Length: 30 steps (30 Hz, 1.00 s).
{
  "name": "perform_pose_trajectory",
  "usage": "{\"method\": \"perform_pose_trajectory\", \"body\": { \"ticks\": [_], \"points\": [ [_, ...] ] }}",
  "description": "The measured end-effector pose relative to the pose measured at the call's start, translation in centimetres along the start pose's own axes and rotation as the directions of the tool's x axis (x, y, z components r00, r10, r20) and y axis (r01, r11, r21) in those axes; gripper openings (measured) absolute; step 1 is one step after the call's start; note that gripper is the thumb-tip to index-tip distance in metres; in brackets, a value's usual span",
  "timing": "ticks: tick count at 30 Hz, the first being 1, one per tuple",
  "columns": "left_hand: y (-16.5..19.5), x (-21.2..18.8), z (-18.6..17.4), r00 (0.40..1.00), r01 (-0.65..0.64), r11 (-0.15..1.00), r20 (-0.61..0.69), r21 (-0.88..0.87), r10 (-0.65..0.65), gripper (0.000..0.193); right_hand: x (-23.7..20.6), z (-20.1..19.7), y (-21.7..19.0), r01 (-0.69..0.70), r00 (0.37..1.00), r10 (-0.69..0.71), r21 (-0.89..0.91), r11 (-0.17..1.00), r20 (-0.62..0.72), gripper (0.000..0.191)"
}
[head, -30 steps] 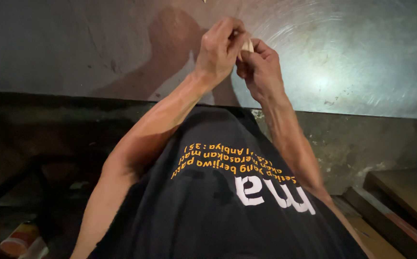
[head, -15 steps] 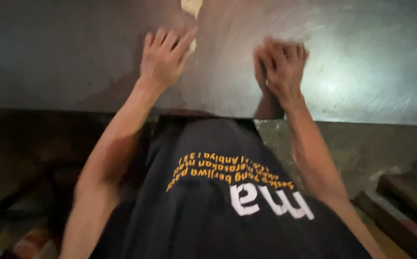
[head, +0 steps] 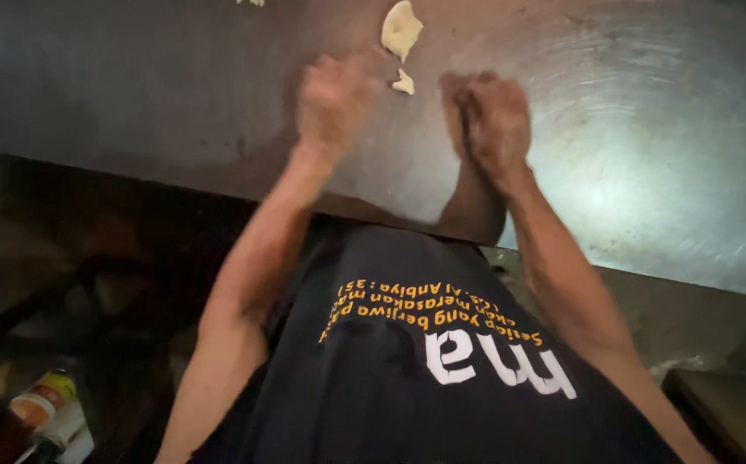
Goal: The person tears pieces of flatbread dough on a metal worktable by hand, pinching off small fragments and placing them aside, and occasionally gathers and repositions the larger dough sheets while working.
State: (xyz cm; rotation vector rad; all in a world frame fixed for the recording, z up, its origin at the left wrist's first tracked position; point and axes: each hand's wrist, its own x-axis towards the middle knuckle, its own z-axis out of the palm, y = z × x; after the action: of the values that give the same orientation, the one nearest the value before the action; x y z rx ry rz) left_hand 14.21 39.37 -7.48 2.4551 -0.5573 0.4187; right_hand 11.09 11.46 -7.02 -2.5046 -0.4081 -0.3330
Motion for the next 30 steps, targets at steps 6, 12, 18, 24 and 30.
{"method": "perform_pose_trajectory", "body": {
  "ticks": [6,12,18,24,30],
  "points": [
    [-2.5,-1.3,-2.9,0.974,-0.062,0.983,0.205,-0.172,0.097,0.03,-0.7,-4.0,0.1,0.138,0.984,-0.153,0.148,0.979,0.094,0.006],
    [-2.3,1.5,-1.9,0.999,0.031,0.999,0.03,0.036,-0.032,0.017,2.9,-1.4,1.0,-0.119,0.992,0.118,-0.032,0.992,-0.055,0.007],
    [-1.8,1.3,-3.7,0.974,-0.04,0.967,0.204,-0.25,0.093,0.033,-0.5,-4.4,-0.4,-0.093,0.995,0.094,-0.023,0.995,0.026,0.008],
    [-4.7,3.2,-1.6,0.998,-0.042,0.998,-0.041,0.047,0.044,0.032,3.5,-3.4,2.5,-0.168,0.968,0.142,-0.114,0.979,-0.205,0.003],
    [-1.9,-3.4,0.6,0.993,0.029,0.992,0.119,-0.119,-0.015,0.03,-2.4,-0.5,-0.1,-0.2,0.967,0.205,0.049,0.979,-0.149,0.009]
  ]
}}
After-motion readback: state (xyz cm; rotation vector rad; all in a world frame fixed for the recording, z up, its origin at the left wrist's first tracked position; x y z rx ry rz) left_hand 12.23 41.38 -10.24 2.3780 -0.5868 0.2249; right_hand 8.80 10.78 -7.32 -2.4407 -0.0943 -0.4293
